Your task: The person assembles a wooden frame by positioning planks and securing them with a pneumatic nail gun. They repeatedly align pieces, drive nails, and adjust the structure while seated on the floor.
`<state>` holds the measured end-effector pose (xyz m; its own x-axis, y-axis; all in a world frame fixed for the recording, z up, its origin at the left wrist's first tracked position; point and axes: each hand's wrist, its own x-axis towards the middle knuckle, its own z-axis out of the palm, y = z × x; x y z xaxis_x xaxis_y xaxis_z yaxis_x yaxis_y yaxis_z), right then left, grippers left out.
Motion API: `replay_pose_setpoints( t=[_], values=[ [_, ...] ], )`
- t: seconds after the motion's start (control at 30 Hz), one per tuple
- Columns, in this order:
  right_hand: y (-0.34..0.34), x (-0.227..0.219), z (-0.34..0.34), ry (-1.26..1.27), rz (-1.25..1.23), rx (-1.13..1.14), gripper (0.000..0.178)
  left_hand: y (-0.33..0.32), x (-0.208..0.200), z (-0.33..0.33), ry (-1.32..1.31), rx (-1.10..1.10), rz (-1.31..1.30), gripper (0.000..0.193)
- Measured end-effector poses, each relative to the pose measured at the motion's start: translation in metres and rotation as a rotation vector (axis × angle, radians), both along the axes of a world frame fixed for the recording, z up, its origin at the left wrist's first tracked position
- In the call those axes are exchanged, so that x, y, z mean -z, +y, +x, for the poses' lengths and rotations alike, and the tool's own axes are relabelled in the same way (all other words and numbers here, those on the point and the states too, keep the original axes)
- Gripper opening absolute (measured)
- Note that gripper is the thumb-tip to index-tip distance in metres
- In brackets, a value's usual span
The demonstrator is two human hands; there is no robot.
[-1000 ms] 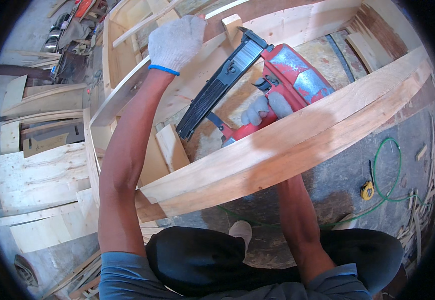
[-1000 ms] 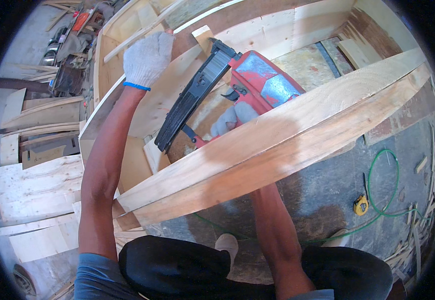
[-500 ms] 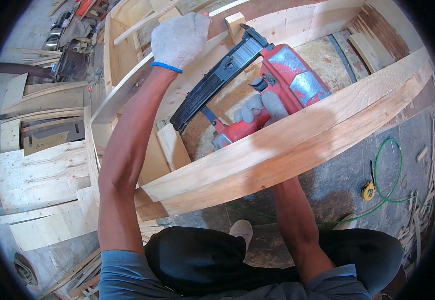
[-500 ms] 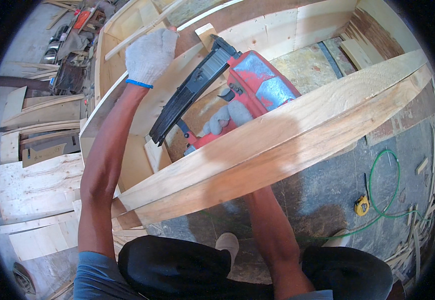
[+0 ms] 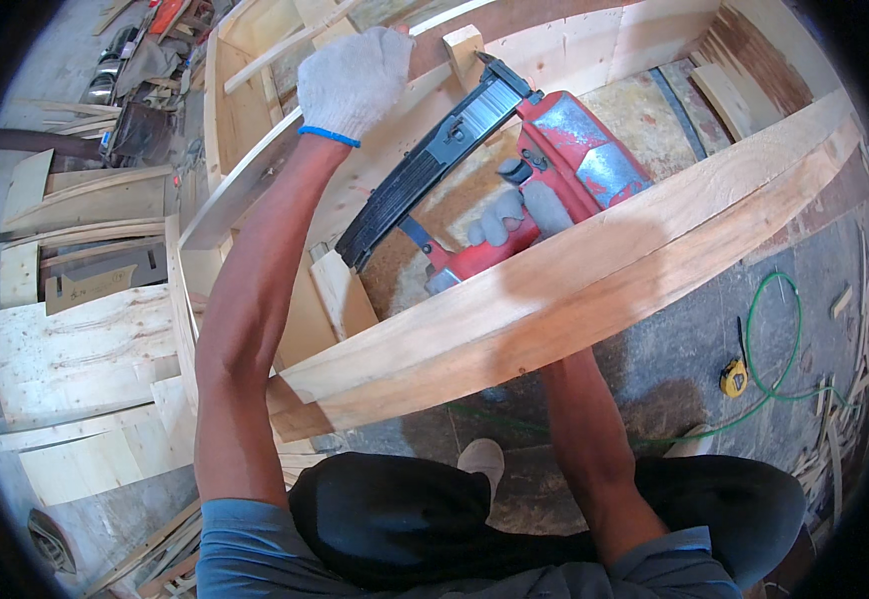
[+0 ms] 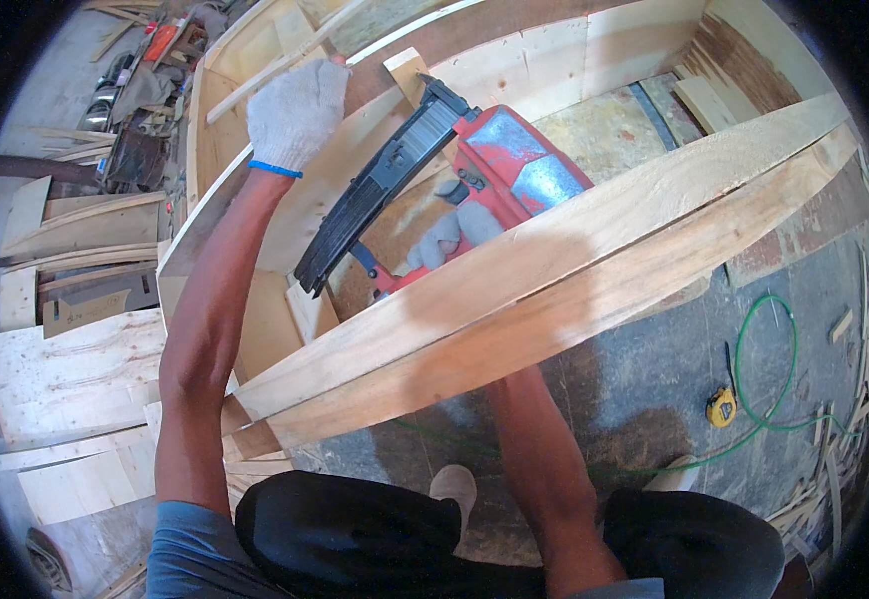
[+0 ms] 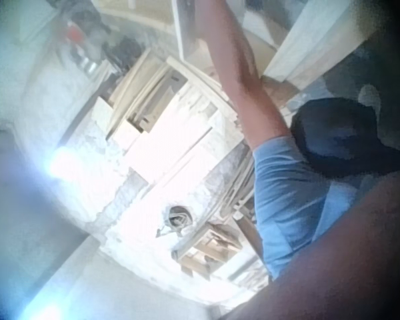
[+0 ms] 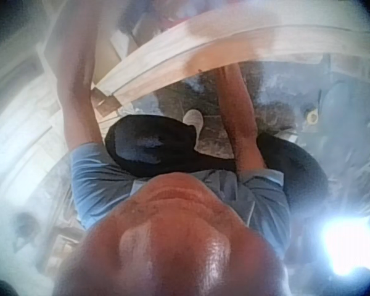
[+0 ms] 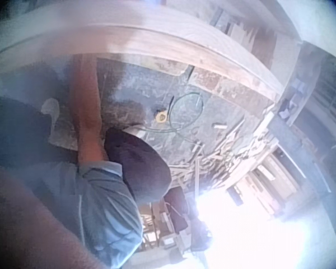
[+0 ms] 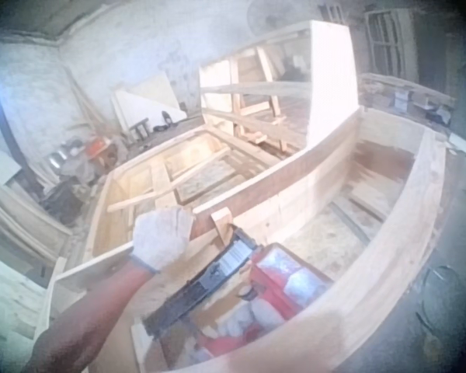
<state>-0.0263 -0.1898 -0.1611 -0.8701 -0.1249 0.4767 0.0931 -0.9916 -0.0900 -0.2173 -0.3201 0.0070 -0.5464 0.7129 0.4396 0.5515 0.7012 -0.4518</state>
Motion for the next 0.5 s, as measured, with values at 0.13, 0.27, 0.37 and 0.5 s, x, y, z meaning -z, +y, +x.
replay_pose_setpoints(
  t=[0.13,0.27,0.37,0.5],
  values=[
    [0.0012,0.0004,0.0014,-0.016,0.000,-0.001,0.027,-0.0048,0.0087,-0.0083,0.106,0.086,-0.009,0.034],
    [-0.0008,0.0007,0.0025,-0.037,-0.003,0.000,0.027,-0.0061,0.0101,-0.0097,0.125,0.096,0.001,0.035],
    [-0.0016,-0.0003,0.0034,-0.052,-0.004,0.001,0.027,-0.0055,0.0099,-0.0089,0.104,0.071,0.004,0.036],
    [-0.0016,-0.0014,0.0047,-0.069,0.002,-0.004,0.026,-0.0047,0.0071,-0.0076,0.073,0.082,0.025,0.039]
  ],
)
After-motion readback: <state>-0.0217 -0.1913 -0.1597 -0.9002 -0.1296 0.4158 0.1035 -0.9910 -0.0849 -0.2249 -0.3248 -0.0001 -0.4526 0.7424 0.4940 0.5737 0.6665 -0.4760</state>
